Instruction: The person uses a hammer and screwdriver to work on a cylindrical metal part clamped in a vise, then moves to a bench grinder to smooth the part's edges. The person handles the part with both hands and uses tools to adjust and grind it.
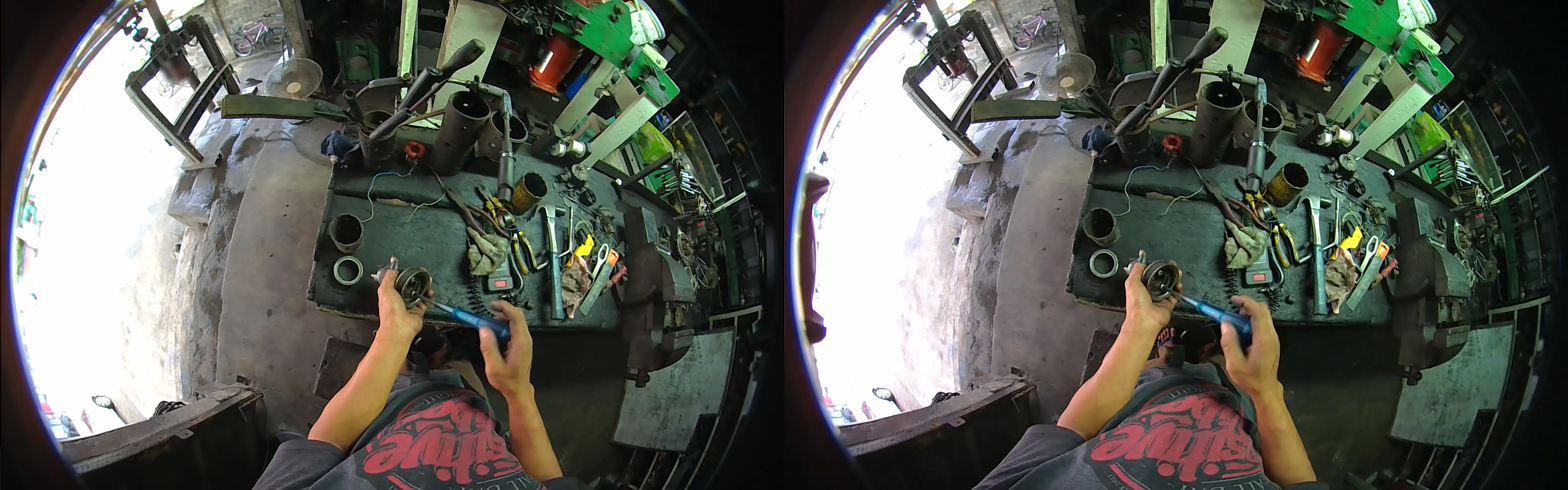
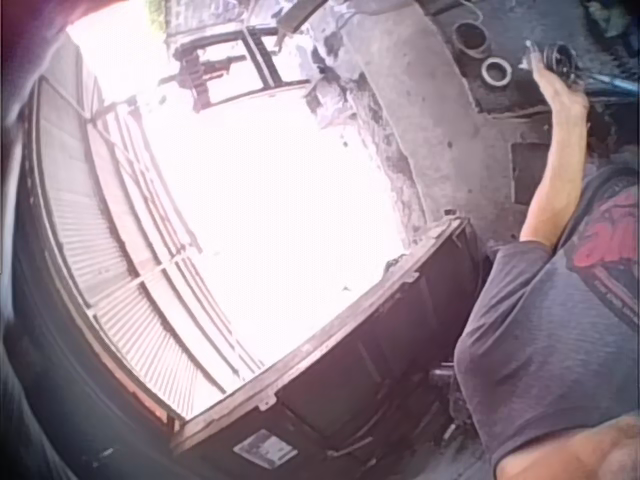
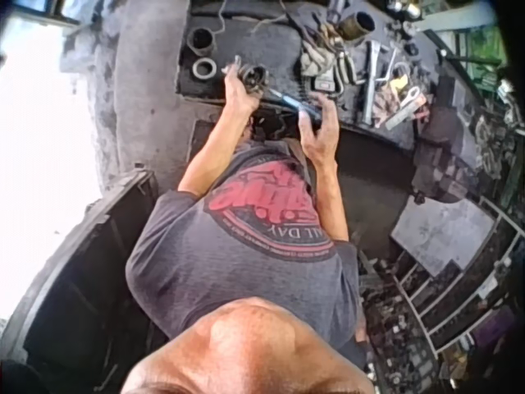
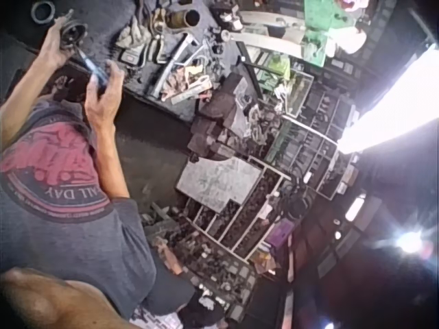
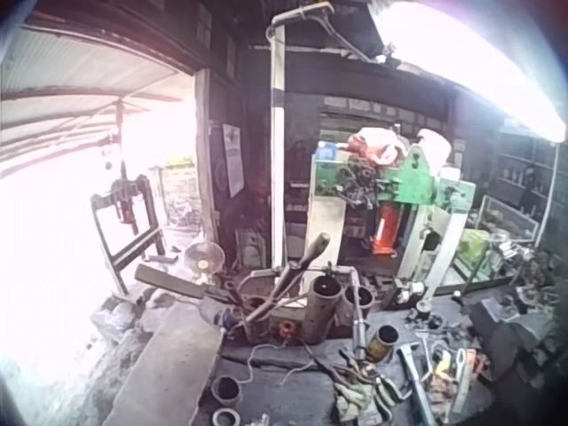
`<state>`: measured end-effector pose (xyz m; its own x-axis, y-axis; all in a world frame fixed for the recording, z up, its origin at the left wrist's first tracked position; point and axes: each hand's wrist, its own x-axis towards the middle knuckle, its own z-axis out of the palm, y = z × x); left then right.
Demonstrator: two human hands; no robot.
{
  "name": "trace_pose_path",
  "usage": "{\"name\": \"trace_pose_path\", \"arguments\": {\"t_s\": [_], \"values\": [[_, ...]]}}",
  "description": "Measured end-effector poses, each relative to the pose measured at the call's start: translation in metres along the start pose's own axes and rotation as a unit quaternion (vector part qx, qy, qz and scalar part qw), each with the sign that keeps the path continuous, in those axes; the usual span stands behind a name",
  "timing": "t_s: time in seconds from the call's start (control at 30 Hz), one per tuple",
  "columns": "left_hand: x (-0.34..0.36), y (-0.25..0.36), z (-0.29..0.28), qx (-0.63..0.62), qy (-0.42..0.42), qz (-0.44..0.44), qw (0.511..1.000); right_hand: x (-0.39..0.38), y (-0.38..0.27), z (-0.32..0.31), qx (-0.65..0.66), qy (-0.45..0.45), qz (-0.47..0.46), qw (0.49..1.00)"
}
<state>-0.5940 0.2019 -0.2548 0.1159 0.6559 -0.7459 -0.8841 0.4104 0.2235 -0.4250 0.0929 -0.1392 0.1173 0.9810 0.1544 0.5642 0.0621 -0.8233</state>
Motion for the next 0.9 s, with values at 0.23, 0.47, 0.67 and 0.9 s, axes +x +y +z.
{"name": "trace_pose_path", "arguments": {"t_s": [0.23, 0.47, 0.67, 0.9], "values": [[0.0006, -0.0002, -0.0005, -0.004, 0.013, -0.005, 1.000, 0.0036, 0.0056, -0.0036, -0.024, -0.029, 0.213, 0.976], [0.0019, -0.0014, 0.0007, 0.007, 0.008, 0.006, 1.000, 0.0004, 0.0077, -0.0008, 0.003, 0.007, -0.032, 0.999], [0.0051, -0.0016, 0.0007, 0.005, 0.013, 0.008, 1.000, 0.0001, 0.0056, -0.0016, -0.017, -0.016, -0.056, 0.998], [0.0038, -0.0023, 0.0030, 0.003, 0.024, 0.023, 0.999, -0.0025, 0.0083, 0.0006, 0.024, -0.021, 0.211, 0.977]]}}
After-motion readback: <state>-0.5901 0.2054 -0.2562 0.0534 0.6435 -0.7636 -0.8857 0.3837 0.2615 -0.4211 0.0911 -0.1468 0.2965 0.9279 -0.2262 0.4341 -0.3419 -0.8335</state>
